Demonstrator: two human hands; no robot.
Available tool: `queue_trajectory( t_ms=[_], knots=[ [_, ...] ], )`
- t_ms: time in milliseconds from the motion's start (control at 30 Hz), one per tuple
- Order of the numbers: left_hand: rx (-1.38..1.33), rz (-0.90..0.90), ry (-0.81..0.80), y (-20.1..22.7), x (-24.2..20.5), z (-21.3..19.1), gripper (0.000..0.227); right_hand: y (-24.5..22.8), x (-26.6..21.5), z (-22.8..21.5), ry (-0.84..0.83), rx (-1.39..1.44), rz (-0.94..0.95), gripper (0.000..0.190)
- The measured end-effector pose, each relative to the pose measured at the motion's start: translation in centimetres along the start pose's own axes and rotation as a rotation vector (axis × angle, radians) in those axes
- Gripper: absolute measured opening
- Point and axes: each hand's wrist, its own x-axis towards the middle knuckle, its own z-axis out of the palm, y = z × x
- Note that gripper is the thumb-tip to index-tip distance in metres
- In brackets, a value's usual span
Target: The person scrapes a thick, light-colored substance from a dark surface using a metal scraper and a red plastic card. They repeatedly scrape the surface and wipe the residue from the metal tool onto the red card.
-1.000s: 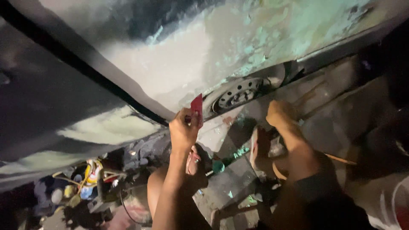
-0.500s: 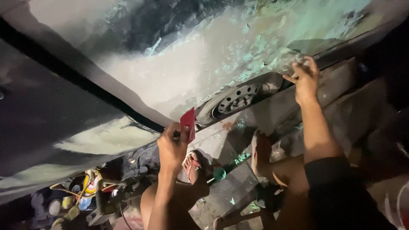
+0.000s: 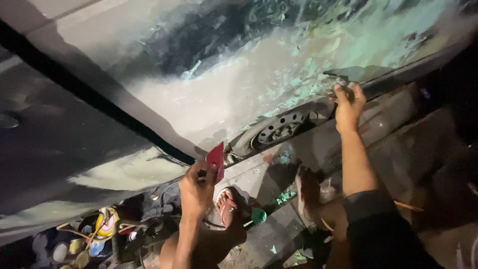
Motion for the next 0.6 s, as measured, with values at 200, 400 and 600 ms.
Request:
queue_trajectory(
  t_ms=[200, 400, 600],
  knots=[
    [-0.048, -0.012, 0.023, 0.8, -0.4, -1.5, 0.016, 0.3, -0.2, -1.2, 0.004, 0.024, 0.100, 0.083],
    [-0.029, 0.074, -0.091, -0.9, 0.0, -1.4, 0.011, -14.2, -5.4, 0.8, -0.188, -0.380, 0.204, 0.054],
    [-0.005, 0.157, -0.074, -1.2, 0.1, -1.4, 0.005, -9.4, -1.7, 0.2, -0.045, -0.283, -0.190, 0.041]
  ],
)
